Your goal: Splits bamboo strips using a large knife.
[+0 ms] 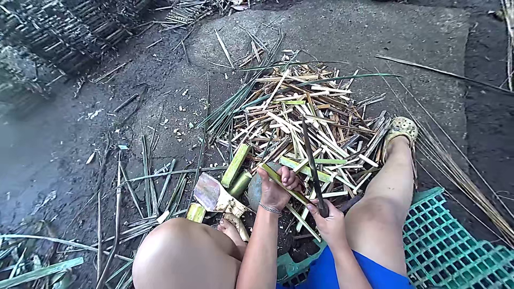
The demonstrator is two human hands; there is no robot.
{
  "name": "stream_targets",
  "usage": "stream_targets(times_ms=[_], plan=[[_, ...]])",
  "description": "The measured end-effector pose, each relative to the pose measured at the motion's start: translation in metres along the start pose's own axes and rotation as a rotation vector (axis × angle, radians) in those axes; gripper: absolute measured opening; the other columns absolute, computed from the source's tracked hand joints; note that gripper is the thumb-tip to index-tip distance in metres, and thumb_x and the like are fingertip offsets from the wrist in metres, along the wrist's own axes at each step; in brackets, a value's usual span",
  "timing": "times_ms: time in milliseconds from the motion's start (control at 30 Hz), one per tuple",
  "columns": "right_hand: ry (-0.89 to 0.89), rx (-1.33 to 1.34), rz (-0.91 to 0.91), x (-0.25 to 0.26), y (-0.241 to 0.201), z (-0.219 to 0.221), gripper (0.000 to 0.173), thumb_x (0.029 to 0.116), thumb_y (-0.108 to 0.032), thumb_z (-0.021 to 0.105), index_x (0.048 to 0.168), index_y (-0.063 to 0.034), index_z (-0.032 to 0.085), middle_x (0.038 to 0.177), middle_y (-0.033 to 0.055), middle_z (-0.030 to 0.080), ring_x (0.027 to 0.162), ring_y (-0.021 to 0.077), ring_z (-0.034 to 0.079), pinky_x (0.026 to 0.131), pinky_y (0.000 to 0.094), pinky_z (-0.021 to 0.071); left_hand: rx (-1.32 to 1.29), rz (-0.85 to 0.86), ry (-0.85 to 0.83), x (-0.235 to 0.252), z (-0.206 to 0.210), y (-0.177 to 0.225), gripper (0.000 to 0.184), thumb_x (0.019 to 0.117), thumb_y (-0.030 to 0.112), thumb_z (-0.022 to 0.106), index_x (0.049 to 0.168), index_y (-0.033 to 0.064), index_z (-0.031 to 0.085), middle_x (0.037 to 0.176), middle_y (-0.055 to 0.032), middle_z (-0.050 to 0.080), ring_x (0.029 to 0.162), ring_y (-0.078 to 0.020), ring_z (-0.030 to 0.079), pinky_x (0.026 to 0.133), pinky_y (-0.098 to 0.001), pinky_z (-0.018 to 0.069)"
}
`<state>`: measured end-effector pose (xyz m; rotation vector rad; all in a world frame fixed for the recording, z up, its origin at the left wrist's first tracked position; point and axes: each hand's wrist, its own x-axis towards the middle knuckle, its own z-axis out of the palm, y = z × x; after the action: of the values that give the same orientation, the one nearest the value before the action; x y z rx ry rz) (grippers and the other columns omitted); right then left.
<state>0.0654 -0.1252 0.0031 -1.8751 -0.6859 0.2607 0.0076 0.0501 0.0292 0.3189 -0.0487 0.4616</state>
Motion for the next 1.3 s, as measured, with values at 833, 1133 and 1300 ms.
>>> stream_targets(times_ms=[833,1133,1300], plan=[[0.005,-0.050,0.075,-0.004,-0.005,0.021,0.032,0.0829,-0.021,0.076,0.103,0.0033,0.073,0.077,0.0064,0.070,0.065,0.0016,0.060,0.064,0.0219,0.0497,0.511,0.214,0.233,-0.001,0.031,0.000,0.011,0.0934,0.006,0.057,0.097,0.0117,0.066,0.063,0.0088,0.059,0.055,-0.0008,0.056,0.057,-0.0185,0.0496],[0.003,0.173,0.320,-0.003,-0.007,0.043,0.042,0.0889,-0.028,0.070,0.117,0.0032,0.065,0.074,-0.0027,0.060,0.057,-0.0009,0.051,0.056,0.0206,0.0465,0.705,0.427,0.506,0.010,0.025,0.001,0.032,0.0835,-0.008,0.065,0.068,0.0147,0.048,0.056,0.0083,0.046,0.048,0.0005,0.043,0.049,-0.0165,0.0392],[-0.012,0.566,0.144,-0.005,-0.018,0.027,0.037,0.1066,-0.050,0.043,0.100,-0.0153,0.053,0.061,-0.0177,0.051,0.049,-0.0035,0.051,0.049,0.0155,0.0486,1.122,0.382,0.468,0.008,-0.015,0.007,0.038,0.0818,-0.007,0.065,0.063,0.0175,0.044,0.056,0.0126,0.042,0.051,0.0039,0.040,0.052,-0.0149,0.0356]])
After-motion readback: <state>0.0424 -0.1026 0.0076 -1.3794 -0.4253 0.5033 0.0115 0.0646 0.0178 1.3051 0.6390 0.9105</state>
